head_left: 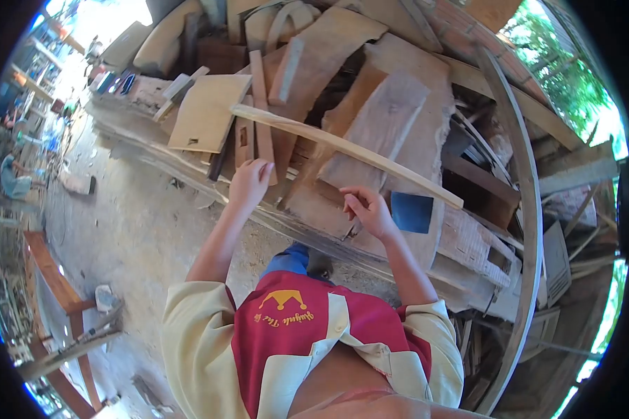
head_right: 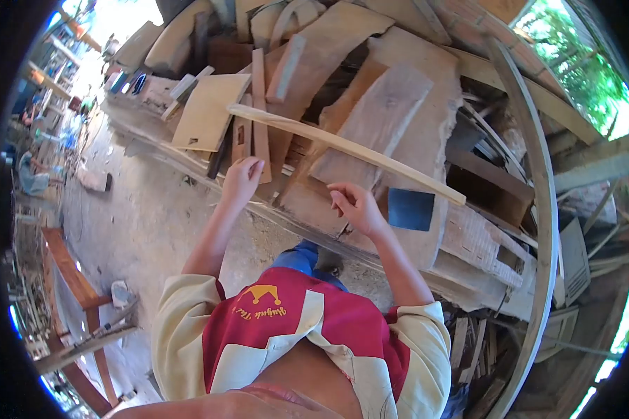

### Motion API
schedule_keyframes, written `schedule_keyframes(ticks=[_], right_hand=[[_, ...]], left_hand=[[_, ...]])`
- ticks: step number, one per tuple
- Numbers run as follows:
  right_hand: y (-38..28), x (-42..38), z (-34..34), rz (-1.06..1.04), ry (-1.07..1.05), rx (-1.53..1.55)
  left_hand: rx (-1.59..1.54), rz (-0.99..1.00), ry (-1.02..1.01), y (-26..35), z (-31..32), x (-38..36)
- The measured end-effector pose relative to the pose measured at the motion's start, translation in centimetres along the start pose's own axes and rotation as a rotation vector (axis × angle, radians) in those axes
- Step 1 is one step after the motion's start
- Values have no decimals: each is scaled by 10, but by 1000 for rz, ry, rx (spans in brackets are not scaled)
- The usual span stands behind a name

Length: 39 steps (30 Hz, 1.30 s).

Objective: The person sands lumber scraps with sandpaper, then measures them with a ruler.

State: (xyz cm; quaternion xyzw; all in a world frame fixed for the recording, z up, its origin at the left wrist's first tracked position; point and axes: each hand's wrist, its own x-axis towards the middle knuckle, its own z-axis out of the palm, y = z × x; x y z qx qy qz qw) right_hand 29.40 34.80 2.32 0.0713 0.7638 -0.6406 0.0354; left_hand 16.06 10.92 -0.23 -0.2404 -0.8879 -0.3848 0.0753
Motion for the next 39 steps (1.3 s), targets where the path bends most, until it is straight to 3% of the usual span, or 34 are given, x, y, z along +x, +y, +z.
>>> schedule_keyframes(ticks=[2,7,8,10,16,18,22,24,28,30,34,39], right_hand=[[-2,12,16,99,-130,185],[5,36,52,166,-285,158],[4,38,58,170,-317,198],[4,40,68,175,-356,237],[18,40,82,220,-353,311],[19,39,83,230,-349,348],[19,37,80,238,-330,353],[20,37,81,243,-311,340],[19,42,87,216,-317,344],[13,47,93,241,-240,204],[8,69,118,233,-94,43],[7,90,133,481,-141,238]], left_hand=[[136,-177,-41,-26,-9,-17],[101,-335,24,-31,-16,-40],[107,-346,32,-35,-20,-41],[300,-265,261,-44,-28,-40],[455,-376,258,-75,-52,-28],[410,-511,119,-76,-54,-25],[564,-362,300,-77,-49,-26],[470,-214,268,-72,-47,-24],[350,-129,268,-41,-36,-17],[141,-368,-23,-24,-25,-19],[9,-203,94,-54,21,-30],[-433,-584,-105,-31,13,-31]])
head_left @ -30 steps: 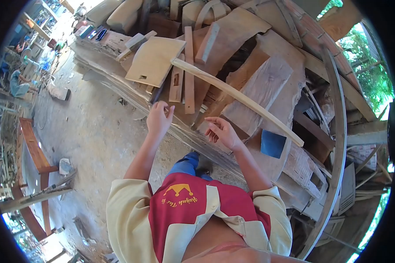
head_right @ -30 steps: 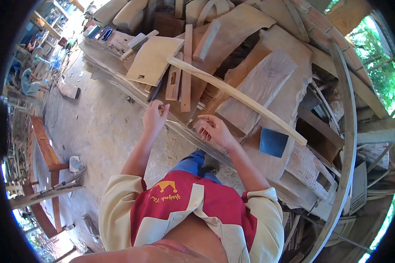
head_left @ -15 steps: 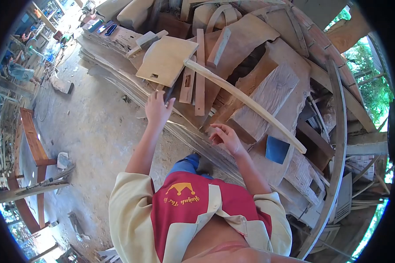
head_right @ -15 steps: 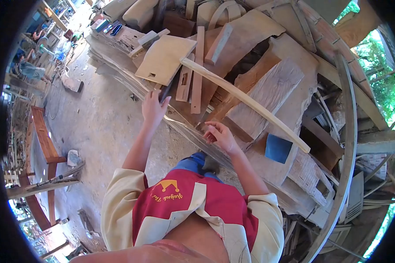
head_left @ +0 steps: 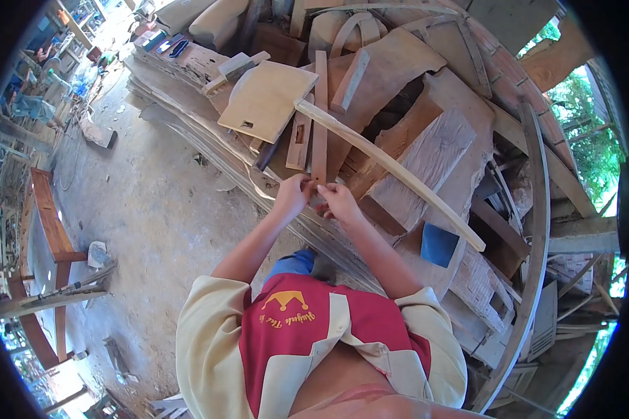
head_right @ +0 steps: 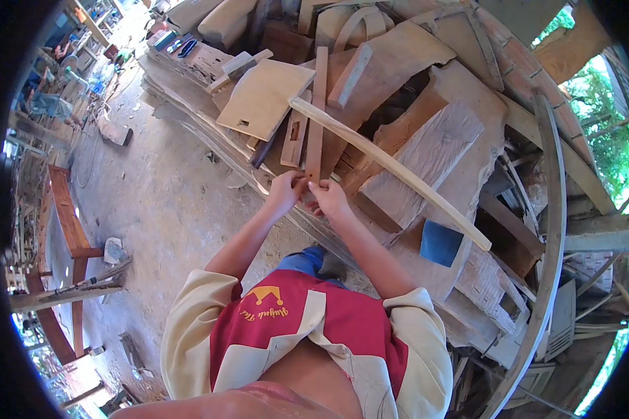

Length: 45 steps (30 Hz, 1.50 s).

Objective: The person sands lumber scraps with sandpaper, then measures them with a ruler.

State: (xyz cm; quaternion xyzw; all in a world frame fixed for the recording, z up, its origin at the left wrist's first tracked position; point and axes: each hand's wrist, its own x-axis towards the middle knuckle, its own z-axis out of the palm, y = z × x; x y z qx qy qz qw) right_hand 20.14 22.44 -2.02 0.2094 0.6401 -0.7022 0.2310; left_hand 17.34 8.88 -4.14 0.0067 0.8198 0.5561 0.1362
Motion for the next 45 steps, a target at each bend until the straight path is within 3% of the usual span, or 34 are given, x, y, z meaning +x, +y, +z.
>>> schedule_keyframes(ticks=[3,8,10,14,16,21,23,27,29,33,35,45], right_hand=[[11,20,-8,69,-57,241],[20,29,-10,35,15,410],[18,25,-11,22,19,596],[13,19,-16,3,0,691],[8,14,-16,5,12,698],[9,13,-20,-2,11,754],[10,13,-23,-11,4,757],[10,13,-26,2,14,729],[10,13,-26,5,21,721],[9,12,-26,11,14,733],[10,13,-26,12,8,734],[15,16,-28,8,-3,708]], left_hand=[[51,144,-32,-15,3,8],[-34,-54,-83,7,-1,3],[403,415,249,-15,8,14],[625,467,347,5,13,15],[762,348,244,16,18,21],[972,330,237,27,36,41],[1006,191,86,26,38,49],[990,232,116,24,45,53],[832,83,207,22,48,59],[921,99,185,28,44,56],[950,146,112,43,36,42],[684,115,157,46,-18,-15]])
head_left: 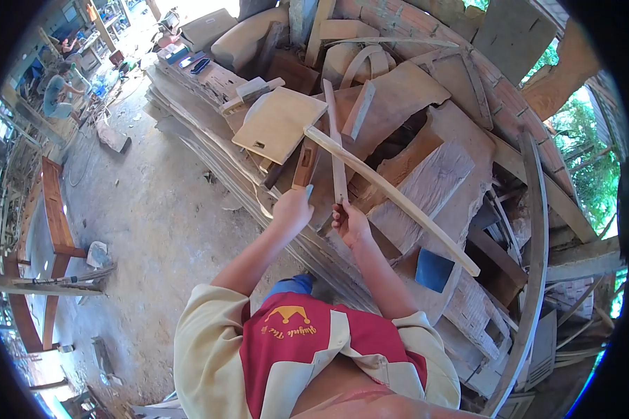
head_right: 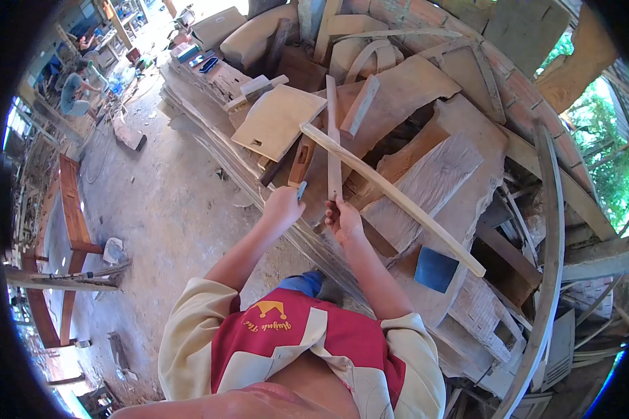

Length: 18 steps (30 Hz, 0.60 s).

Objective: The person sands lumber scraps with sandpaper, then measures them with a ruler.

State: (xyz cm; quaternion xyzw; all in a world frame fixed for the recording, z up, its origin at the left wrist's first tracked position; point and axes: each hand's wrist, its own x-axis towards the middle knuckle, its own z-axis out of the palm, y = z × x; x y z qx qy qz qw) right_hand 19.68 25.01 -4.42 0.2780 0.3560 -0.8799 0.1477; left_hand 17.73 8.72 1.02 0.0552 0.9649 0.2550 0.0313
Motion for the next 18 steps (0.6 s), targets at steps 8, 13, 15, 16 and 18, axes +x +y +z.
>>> schedule_keyframes(ticks=[8,13,15,16,18], right_hand=[[6,6,-2,4,-7,-66],[12,5,-6,33,37,-158],[14,-2,-9,53,78,-148],[15,-5,-11,75,118,-138],[19,-14,-20,79,65,-150]], left_hand=[[-180,44,-183,-36,-83,-55],[-392,30,-354,-55,-126,-83],[-490,17,-434,-70,-134,-90],[-559,35,-471,-81,-133,-92],[-624,59,-514,-93,-133,-95]])
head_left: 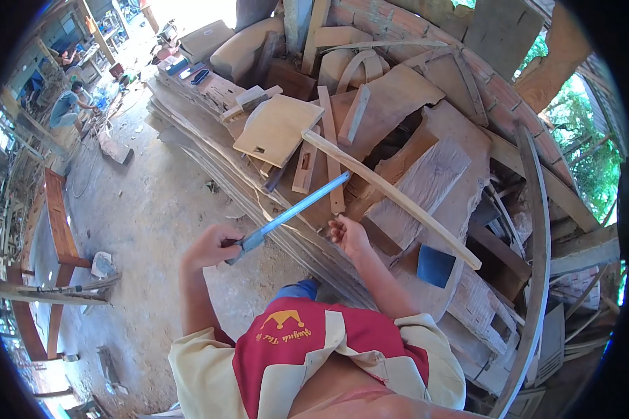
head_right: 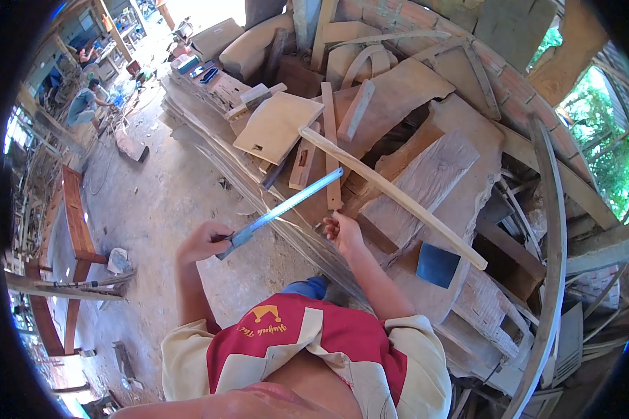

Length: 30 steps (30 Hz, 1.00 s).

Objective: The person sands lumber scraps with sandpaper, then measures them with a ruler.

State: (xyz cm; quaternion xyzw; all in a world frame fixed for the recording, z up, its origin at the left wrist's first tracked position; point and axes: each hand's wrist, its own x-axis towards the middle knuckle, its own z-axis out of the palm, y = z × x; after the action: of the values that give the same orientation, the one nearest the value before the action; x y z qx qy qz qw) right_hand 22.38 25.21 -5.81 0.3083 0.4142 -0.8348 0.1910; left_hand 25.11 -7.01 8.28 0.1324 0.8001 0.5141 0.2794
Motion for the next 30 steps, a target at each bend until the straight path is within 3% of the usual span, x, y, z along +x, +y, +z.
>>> schedule_keyframes(ticks=[5,7,8,10,11,13,15,20,24,28,30], right_hand=[[7,-37,-2,-34,-150,-247],[1,-64,13,-198,-338,-495],[-1,-73,18,-204,-330,-489],[-5,-87,25,-486,-466,-521],[-6,-92,27,-493,-452,-512],[-10,-99,27,-660,-487,-331],[-18,-102,19,-685,-401,-319],[-33,-119,-11,-823,-143,-320],[-34,-135,-31,-758,45,-340],[-31,-137,-54,-935,217,-355],[-33,-139,-65,-935,414,-612]], left_hand=[[-160,204,118,4,9,15],[-215,241,133,14,31,34],[-272,270,157,19,46,45],[-392,251,140,24,83,71],[-397,269,105,24,100,85],[-398,291,52,31,135,106],[-626,330,23,42,166,117],[-580,370,-114,62,200,136],[-570,440,-117,65,229,147],[-538,456,-172,64,251,160],[-445,449,-188,63,258,163]])
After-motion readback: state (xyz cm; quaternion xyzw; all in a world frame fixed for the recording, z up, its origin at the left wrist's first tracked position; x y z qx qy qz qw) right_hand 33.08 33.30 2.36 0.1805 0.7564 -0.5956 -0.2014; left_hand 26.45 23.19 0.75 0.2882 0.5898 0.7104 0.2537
